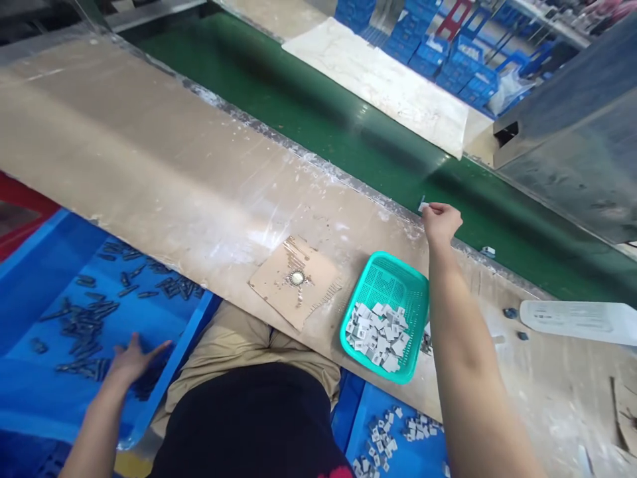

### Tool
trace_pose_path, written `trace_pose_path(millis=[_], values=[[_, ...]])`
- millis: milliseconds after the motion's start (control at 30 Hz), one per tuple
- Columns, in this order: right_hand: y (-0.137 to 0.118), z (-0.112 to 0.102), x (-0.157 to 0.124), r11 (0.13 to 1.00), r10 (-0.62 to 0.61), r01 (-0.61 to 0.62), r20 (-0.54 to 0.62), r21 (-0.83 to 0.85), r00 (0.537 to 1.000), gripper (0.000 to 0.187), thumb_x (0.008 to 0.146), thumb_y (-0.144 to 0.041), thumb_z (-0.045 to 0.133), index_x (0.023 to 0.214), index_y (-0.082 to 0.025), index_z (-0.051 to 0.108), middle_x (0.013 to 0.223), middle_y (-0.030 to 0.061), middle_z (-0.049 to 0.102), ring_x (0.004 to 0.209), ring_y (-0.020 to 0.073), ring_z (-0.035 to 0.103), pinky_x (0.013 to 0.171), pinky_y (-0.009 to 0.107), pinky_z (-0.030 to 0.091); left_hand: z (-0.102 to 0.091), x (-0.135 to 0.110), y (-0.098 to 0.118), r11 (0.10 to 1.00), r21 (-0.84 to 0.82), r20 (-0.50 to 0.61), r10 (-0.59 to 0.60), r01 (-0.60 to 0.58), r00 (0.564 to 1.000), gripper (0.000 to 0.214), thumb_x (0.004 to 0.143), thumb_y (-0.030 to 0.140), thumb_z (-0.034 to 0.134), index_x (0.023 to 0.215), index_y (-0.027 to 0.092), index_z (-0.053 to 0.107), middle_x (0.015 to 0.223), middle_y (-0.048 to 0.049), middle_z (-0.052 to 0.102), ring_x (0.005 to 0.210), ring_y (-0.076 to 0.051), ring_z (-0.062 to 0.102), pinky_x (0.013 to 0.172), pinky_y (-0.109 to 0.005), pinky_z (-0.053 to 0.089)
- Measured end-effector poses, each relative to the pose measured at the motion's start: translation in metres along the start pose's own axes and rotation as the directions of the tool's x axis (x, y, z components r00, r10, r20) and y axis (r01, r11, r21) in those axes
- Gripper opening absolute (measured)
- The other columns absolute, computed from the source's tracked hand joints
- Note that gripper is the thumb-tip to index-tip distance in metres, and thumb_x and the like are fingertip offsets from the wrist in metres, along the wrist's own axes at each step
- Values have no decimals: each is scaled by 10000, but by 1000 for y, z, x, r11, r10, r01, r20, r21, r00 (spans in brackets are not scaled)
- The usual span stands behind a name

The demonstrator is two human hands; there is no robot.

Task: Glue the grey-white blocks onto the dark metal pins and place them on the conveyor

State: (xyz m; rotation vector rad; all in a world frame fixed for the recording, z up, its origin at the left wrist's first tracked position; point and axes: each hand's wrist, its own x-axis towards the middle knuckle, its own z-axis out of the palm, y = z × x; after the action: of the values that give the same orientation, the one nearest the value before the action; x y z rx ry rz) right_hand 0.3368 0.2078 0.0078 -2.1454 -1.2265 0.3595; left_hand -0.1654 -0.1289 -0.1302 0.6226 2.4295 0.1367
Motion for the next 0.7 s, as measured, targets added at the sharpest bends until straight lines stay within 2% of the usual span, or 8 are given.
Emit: trace_pose_path(millis=[100,167,333,400,433,533,600,700], values=[[1,-1,4,1000,-12,12,-64,7,998,304,844,-243,607,1061,-32,639,965,136,679,777,176,659,636,286,516,24,-6,-8,994,109,74,9,-17,997,772,761,339,649,1363,-36,344,1436,-405,211,1285,-530,320,980,-635,364],[-1,-6,-11,998,-52,54,-74,18,996,412,771,-236,636,1086,29,651,981,224,688,798,221,664,611,307,473,32,-13,-14,983,171,114,54,-73,992,635,841,318,571,1380,63,354,1467,-306,273,1300,-429,375,1011,-591,369],[4,-45,-83,960,-251,240,-64,-147,966,311,724,-317,653,916,-97,761,789,206,721,720,277,673,531,364,396,31,-16,-24,946,248,250,143,-206,958,368,867,321,566,1200,168,539,1257,-111,557,1149,-264,535,968,-516,439],[14,-65,-112,919,-308,319,84,-230,948,279,743,-356,645,930,-181,757,812,175,726,723,280,672,529,369,411,29,-14,-23,937,248,295,171,-248,940,313,858,339,579,1118,164,584,1167,-95,600,1097,-248,562,932,-484,464],[21,-71,-124,910,-285,340,238,-238,928,270,727,-387,660,920,-220,751,821,159,727,698,278,669,514,369,420,29,-13,-21,933,243,313,183,-265,932,298,855,346,583,1090,164,594,1133,-88,611,1071,-241,574,912,-467,476],[44,-75,-151,862,-256,464,612,-207,748,416,656,-463,705,1024,-268,712,1072,159,692,839,338,671,591,424,498,31,-12,-16,930,222,345,206,-293,916,277,855,353,583,1049,157,601,1060,-74,628,1001,-222,600,862,-435,500],[58,-67,-163,809,-301,555,674,-195,675,466,692,-477,661,1094,-244,686,1254,166,603,1064,391,603,758,486,511,33,-11,-15,933,208,356,206,-292,911,274,866,352,566,1047,148,596,1035,-70,631,959,-211,609,839,-427,510],[69,-58,-177,768,-338,608,677,-203,654,378,807,-477,511,1007,-225,709,1250,134,608,1116,379,580,847,512,486,36,-8,-16,943,193,373,186,-272,909,286,877,344,549,1076,141,579,1033,-72,628,918,-200,614,813,-420,522]])
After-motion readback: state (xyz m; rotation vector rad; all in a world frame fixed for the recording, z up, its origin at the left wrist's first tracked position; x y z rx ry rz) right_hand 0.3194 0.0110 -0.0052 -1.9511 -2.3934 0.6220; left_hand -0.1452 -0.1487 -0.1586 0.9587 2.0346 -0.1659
